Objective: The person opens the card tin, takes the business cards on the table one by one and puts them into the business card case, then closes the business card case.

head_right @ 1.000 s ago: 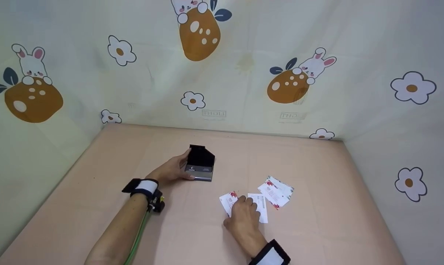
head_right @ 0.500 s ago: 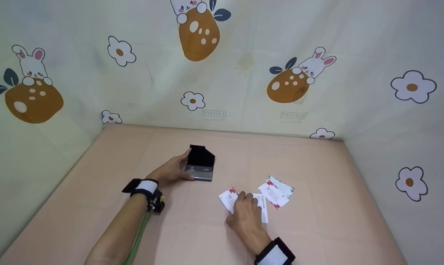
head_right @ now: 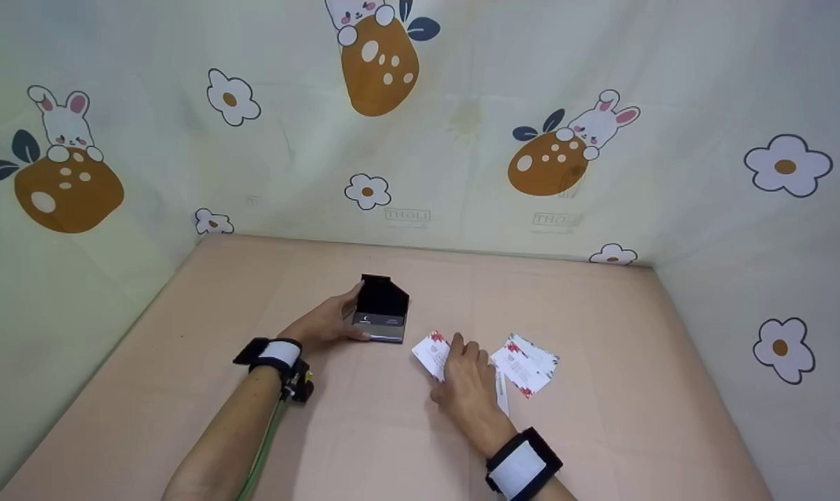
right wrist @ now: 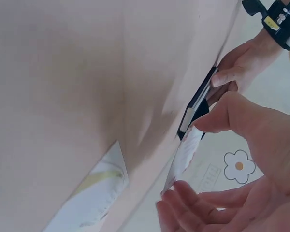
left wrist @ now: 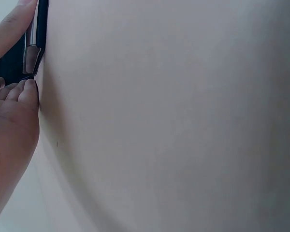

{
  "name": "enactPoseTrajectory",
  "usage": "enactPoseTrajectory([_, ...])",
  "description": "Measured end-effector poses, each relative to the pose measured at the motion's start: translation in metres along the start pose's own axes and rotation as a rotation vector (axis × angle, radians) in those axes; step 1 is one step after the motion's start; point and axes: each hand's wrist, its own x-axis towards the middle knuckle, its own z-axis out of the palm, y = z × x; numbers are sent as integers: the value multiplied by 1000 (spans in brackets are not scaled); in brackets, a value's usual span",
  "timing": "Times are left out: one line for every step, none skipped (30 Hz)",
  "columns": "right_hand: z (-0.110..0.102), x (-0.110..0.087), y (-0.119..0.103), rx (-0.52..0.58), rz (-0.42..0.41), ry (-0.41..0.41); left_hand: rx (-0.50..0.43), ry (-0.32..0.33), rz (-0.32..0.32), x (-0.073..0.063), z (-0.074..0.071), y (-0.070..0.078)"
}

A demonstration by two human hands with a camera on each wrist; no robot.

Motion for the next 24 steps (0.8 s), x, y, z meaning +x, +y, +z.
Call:
enactPoseTrajectory([0, 3, 0, 1, -7, 0, -2, 0, 1, 0, 0, 0])
enactPoseTrajectory([-1, 5, 0, 3, -14, 0, -4, -1, 0, 0, 0, 0])
enactPoseTrajectory([-1, 8, 0, 5, -17, -1, -7, -3, 1, 0, -1, 0])
enactPoseTrajectory([-1, 11, 1, 7, -19, -3, -11, -4, 2, 0, -1, 0])
enactPoseTrajectory([-1, 13, 1, 9, -20, -5, -12, -4, 0, 0, -1, 0])
enactPoseTrajectory([-1, 16, 1, 11, -20, -5, -14, -5, -1, 0, -1, 1])
enactPoseTrajectory([0, 18, 1, 12, -19, -5, -13, -4, -3, 0, -1, 1])
enactPoseTrajectory([0, 20, 1, 13, -18, -6, -14, -3, -5, 0, -1, 1])
enactPoseTrajectory([0, 22, 1, 15, -15, -8, -13, -2, -6, 0, -1, 2])
enactPoseTrajectory([0, 24, 2, 16, -15, -7, -10, -1, -6, 0, -1, 2])
enactPoseTrajectory([0, 25, 2, 19, -14, -7, -6, -1, -8, 0, 0, 2])
enactPoseTrajectory([0, 27, 1, 21, -15, -5, -4, -1, -7, 0, 0, 2])
enactPoseTrajectory([-1, 28, 1, 15, -20, -1, -4, -2, 1, -1, 0, 3])
enactPoseTrajectory([-1, 30, 1, 12, -26, 5, -7, -2, 10, -1, 0, 3])
enactPoseTrajectory([-1, 32, 1, 8, -34, 14, -9, -2, 18, -1, 0, 3])
enactPoseTrajectory([-1, 34, 1, 1, -45, 25, -14, -1, 26, -1, -1, 3])
enactPoseTrajectory([-1, 36, 1, -4, -53, 31, -19, -1, 32, -1, -1, 3])
enactPoseTrajectory([-1, 39, 1, -9, -64, 38, -23, 0, 40, -2, -1, 3])
enactPoseTrajectory([-1, 41, 0, -16, -73, 43, -27, 0, 45, -2, -2, 4])
enactPoseTrajectory([-1, 44, -1, -19, -81, 46, -27, 2, 45, -2, -2, 4])
enactPoseTrajectory([-1, 47, -1, -25, -89, 50, -28, 3, 46, -2, -2, 3])
enactPoseTrajectory([-1, 50, -2, -29, -98, 55, -30, 3, 47, -2, -2, 3])
enactPoseTrajectory([-1, 53, -3, -33, -105, 58, -32, 2, 48, -2, -2, 3])
enactPoseTrajectory([0, 55, -4, -39, -114, 64, -35, 3, 53, -2, -1, 3])
